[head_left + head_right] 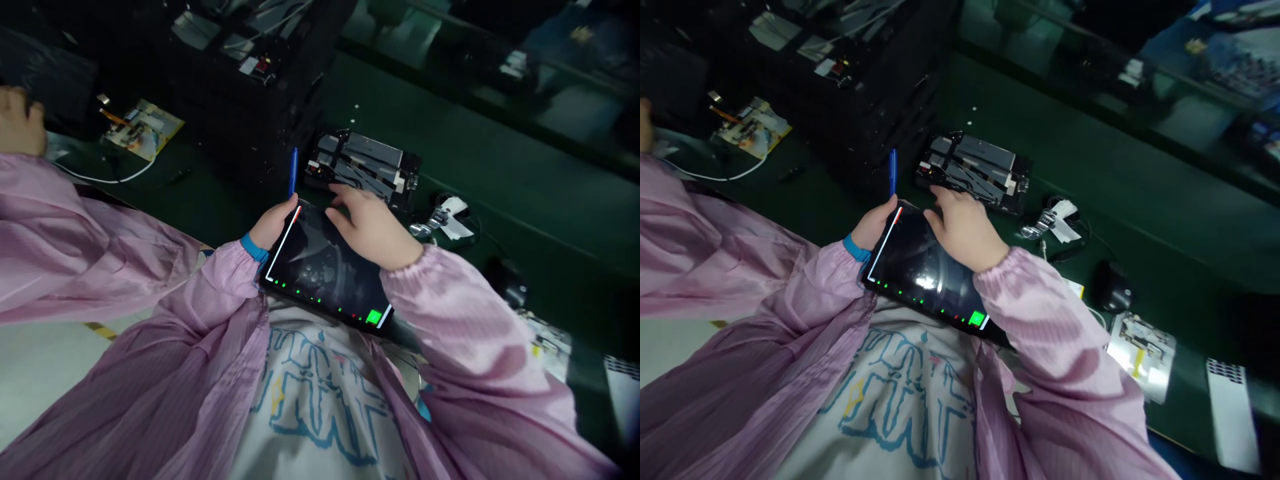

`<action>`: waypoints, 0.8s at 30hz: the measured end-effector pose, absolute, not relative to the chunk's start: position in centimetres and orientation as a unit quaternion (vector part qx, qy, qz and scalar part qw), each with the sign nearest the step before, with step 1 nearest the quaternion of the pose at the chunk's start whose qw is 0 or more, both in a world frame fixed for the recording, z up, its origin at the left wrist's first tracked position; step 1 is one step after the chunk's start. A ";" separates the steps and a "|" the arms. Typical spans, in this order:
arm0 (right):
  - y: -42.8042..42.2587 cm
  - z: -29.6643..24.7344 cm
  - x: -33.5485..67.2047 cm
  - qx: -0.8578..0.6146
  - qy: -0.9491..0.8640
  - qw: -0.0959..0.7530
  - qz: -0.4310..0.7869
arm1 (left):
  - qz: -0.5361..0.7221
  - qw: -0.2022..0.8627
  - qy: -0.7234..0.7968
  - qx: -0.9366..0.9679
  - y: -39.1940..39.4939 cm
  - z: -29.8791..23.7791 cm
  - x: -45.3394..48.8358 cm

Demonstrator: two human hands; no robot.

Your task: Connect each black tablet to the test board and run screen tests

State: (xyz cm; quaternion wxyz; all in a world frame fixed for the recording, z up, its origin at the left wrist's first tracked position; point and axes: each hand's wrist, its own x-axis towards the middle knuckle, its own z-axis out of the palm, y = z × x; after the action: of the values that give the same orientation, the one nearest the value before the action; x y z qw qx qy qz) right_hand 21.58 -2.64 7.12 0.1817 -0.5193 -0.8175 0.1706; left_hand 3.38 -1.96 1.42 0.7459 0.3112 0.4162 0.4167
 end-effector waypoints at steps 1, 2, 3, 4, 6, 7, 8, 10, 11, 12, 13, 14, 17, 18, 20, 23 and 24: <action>-1.5 7.0 21.1 -0.509 -0.817 0.177 0.203 | 0.415 0.740 0.423 0.319 -1.9 1.4 3.3; -0.7 6.9 20.6 -0.497 -0.819 0.176 0.228 | 0.412 0.732 0.434 0.326 -1.9 1.5 3.2; -0.1 6.9 20.2 -0.487 -0.821 0.176 0.241 | 0.409 0.723 0.446 0.333 -1.9 1.5 3.2; 0.2 6.9 19.9 -0.479 -0.824 0.180 0.244 | 0.406 0.714 0.459 0.340 -1.9 1.5 3.1; 0.2 7.1 19.5 -0.473 -0.827 0.197 0.230 | 0.401 0.699 0.478 0.350 -1.9 1.5 3.0; 0.0 7.2 19.5 -0.475 -0.826 0.207 0.221 | 0.398 0.694 0.485 0.354 -1.9 1.5 3.0; -0.3 7.3 19.5 -0.478 -0.824 0.217 0.213 | 0.396 0.690 0.490 0.355 -1.9 1.4 3.0; -0.8 7.3 19.9 -0.479 -0.820 0.233 0.211 | 0.396 0.686 0.496 0.356 -2.0 1.2 3.0; -1.0 7.2 20.0 -0.478 -0.816 0.240 0.217 | 0.397 0.686 0.496 0.356 -2.0 1.1 3.0; -1.1 7.0 20.1 -0.479 -0.811 0.248 0.225 | 0.398 0.686 0.494 0.355 -2.0 1.1 3.1; -1.1 6.9 20.2 -0.481 -0.806 0.256 0.231 | 0.400 0.688 0.490 0.355 -2.0 1.0 3.1; -1.0 6.7 20.1 -0.484 -0.801 0.262 0.235 | 0.400 0.691 0.486 0.356 -2.0 1.0 3.2; -0.5 6.5 19.6 -0.473 -0.806 0.265 0.239 | 0.402 0.687 0.486 0.360 -2.1 1.1 3.2; -0.3 6.4 19.3 -0.461 -0.812 0.263 0.241 | 0.406 0.681 0.491 0.362 -2.1 1.2 3.2; 0.0 6.4 18.9 -0.441 -0.822 0.263 0.245 | 0.416 0.667 0.501 0.363 -2.0 1.2 3.1; 0.2 6.4 18.7 -0.433 -0.822 0.271 0.252 | 0.421 0.656 0.513 0.358 -2.1 1.0 2.9; 0.2 6.4 18.7 -0.433 -0.819 0.272 0.260 | 0.421 0.657 0.514 0.357 -2.1 1.0 2.9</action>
State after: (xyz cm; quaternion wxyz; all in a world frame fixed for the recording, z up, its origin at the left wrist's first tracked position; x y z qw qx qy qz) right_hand 18.67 0.23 6.40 0.2715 -0.4332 -0.8192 0.2598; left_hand 2.86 -2.06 0.95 0.6572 0.3570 0.5137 0.4206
